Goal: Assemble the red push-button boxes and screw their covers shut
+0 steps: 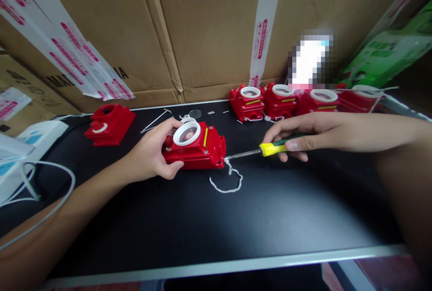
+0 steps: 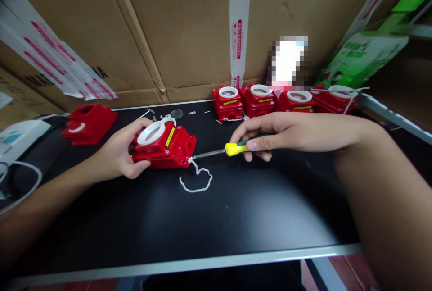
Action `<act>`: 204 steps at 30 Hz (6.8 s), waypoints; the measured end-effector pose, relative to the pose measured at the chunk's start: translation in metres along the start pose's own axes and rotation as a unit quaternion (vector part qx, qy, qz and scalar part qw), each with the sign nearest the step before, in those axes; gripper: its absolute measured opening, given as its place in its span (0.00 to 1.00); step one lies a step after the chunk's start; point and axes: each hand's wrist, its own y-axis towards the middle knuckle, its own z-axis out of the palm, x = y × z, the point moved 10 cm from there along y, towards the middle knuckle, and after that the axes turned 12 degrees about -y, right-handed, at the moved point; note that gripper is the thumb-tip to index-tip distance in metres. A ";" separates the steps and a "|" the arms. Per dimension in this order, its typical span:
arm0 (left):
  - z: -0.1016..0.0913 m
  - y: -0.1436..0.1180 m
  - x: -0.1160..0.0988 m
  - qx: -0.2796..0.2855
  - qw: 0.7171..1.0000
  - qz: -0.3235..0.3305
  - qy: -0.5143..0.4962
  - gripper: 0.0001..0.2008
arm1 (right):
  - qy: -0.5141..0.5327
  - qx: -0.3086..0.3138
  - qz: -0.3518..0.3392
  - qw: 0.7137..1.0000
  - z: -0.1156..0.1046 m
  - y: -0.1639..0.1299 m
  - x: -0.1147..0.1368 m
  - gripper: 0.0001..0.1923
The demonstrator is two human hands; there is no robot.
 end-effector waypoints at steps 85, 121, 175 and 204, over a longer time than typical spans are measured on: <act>-0.025 -0.015 -0.034 -0.203 0.972 0.106 0.051 0.33 | -0.079 -0.258 -0.043 0.962 -0.023 0.025 0.014 0.26; -0.025 -0.013 -0.030 -0.194 0.975 0.087 0.068 0.34 | -0.161 -0.205 -0.050 0.964 -0.010 0.029 0.021 0.20; -0.024 -0.013 -0.033 -0.185 0.977 0.089 0.052 0.33 | -0.269 -0.268 -0.089 0.921 -0.013 0.022 0.035 0.22; -0.019 -0.012 -0.041 -0.168 0.975 0.118 0.081 0.30 | -0.260 -0.193 -0.052 0.945 -0.002 0.029 0.031 0.23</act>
